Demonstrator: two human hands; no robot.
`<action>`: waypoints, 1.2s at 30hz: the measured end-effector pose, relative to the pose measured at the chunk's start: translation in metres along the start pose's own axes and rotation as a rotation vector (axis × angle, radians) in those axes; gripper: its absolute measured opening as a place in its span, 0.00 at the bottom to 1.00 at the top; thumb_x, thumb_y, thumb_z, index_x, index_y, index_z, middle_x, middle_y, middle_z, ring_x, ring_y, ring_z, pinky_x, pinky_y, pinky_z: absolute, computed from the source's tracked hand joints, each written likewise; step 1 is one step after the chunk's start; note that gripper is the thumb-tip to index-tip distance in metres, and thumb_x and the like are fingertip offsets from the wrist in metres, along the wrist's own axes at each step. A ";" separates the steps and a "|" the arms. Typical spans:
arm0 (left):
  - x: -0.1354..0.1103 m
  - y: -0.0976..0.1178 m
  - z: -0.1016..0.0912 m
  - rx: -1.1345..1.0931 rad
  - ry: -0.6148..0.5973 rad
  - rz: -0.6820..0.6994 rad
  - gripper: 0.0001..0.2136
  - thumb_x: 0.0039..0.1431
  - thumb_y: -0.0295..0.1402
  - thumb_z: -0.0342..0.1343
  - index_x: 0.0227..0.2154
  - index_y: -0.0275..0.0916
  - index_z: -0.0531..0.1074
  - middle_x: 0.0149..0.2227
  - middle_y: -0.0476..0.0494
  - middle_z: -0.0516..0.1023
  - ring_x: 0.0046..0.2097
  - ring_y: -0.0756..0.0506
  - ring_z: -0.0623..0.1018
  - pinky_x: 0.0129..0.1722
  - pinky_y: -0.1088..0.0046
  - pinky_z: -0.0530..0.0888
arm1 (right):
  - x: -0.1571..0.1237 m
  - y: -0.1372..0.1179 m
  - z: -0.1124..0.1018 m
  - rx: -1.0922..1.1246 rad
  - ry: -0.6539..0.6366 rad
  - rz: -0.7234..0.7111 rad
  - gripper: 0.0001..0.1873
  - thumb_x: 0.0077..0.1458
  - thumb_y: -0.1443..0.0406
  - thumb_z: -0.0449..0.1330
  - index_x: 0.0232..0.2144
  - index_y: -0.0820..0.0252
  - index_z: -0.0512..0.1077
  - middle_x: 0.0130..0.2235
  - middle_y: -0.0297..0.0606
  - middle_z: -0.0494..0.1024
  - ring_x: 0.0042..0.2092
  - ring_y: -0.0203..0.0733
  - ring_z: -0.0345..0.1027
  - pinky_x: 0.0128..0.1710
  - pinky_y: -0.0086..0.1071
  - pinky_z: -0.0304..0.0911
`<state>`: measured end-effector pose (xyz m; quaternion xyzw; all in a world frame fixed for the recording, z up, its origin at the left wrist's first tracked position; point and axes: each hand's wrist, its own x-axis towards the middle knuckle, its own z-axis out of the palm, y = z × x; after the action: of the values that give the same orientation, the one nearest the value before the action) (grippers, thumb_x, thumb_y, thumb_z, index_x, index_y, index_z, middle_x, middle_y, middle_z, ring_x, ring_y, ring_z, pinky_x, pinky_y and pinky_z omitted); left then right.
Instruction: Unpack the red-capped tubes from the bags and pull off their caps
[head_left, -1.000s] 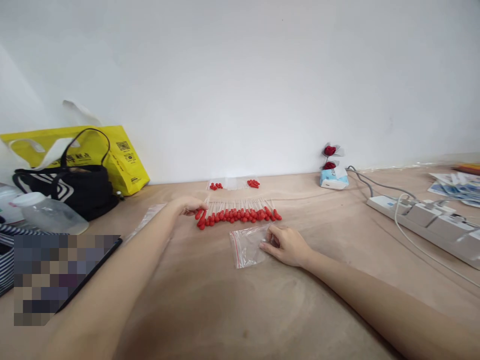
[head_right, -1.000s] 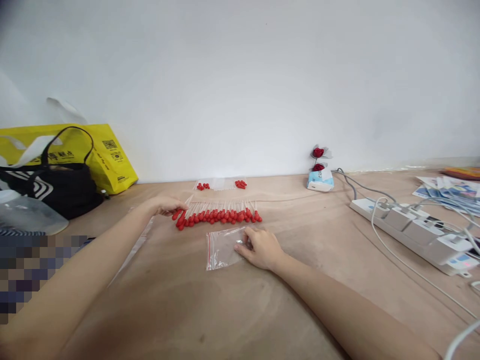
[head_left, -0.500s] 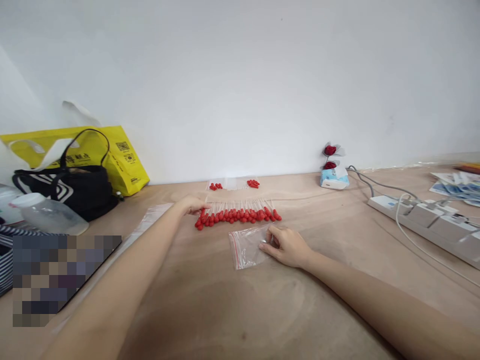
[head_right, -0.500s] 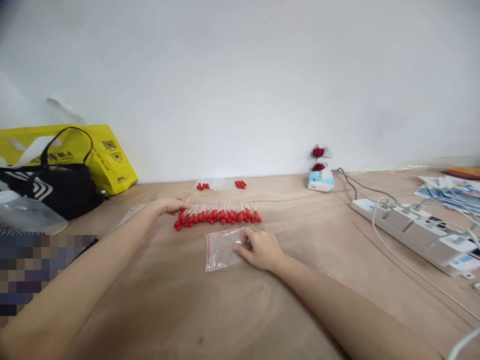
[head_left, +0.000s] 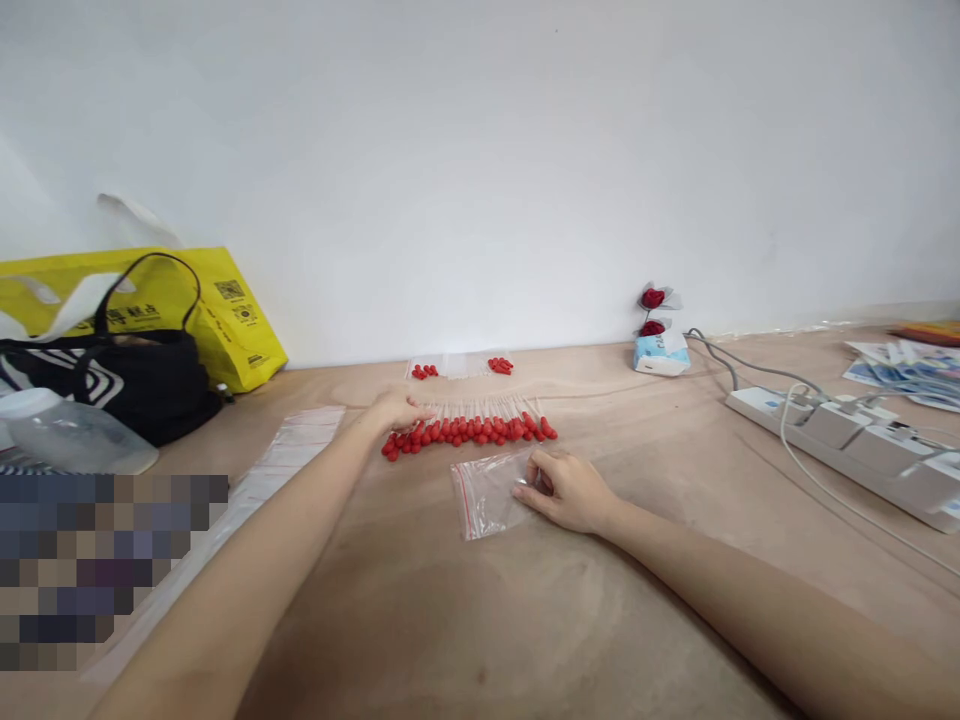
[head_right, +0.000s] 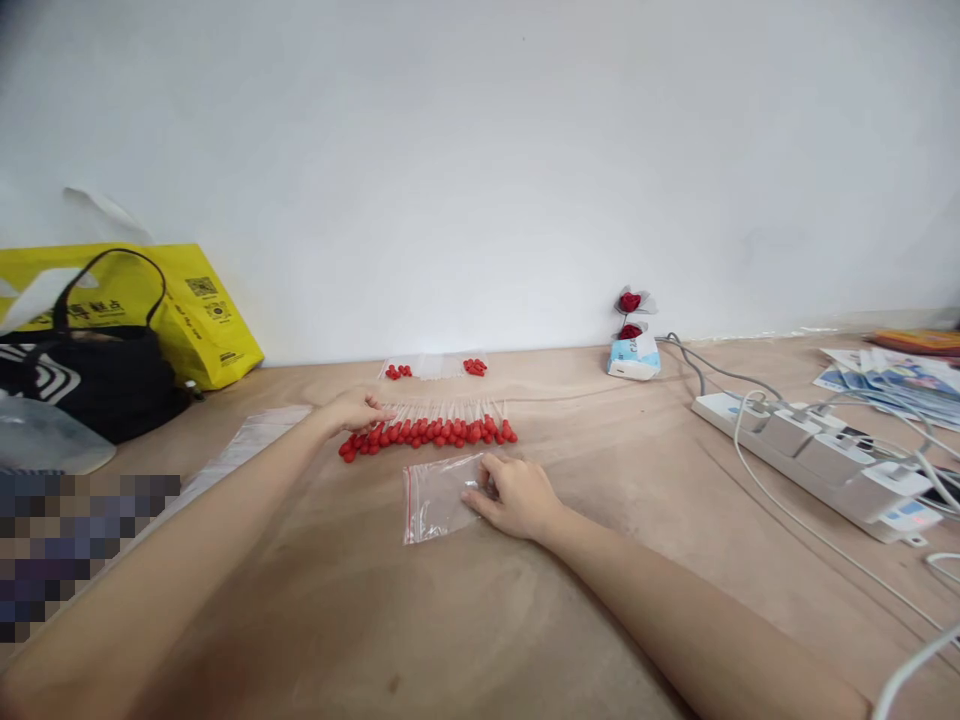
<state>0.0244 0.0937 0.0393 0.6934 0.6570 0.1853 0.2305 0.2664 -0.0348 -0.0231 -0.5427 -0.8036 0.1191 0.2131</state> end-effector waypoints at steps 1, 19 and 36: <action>-0.009 0.000 0.001 0.011 0.045 0.043 0.11 0.40 0.36 0.59 0.15 0.37 0.62 0.15 0.52 0.64 0.22 0.49 0.68 0.23 0.75 0.64 | 0.000 0.000 0.000 0.001 0.002 0.000 0.12 0.49 0.56 0.54 0.27 0.58 0.62 0.24 0.30 0.69 0.27 0.33 0.62 0.26 0.26 0.47; -0.122 -0.001 0.048 -0.128 -0.348 0.415 0.05 0.46 0.33 0.51 0.27 0.38 0.64 0.27 0.51 0.68 0.30 0.50 0.68 0.31 0.76 0.66 | 0.004 0.007 0.001 0.083 -0.047 -0.413 0.14 0.51 0.55 0.54 0.33 0.59 0.66 0.28 0.33 0.68 0.32 0.35 0.60 0.33 0.29 0.51; -0.120 -0.105 -0.131 0.488 -0.048 0.340 0.14 0.46 0.39 0.41 0.14 0.40 0.65 0.18 0.55 0.69 0.26 0.52 0.66 0.32 0.78 0.63 | 0.000 0.005 0.000 0.105 -0.016 -0.384 0.10 0.53 0.59 0.53 0.32 0.60 0.66 0.30 0.36 0.68 0.33 0.36 0.60 0.35 0.30 0.56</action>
<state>-0.1439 -0.0131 0.0933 0.8327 0.5510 0.0412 0.0380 0.2708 -0.0329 -0.0252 -0.3668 -0.8867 0.1224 0.2532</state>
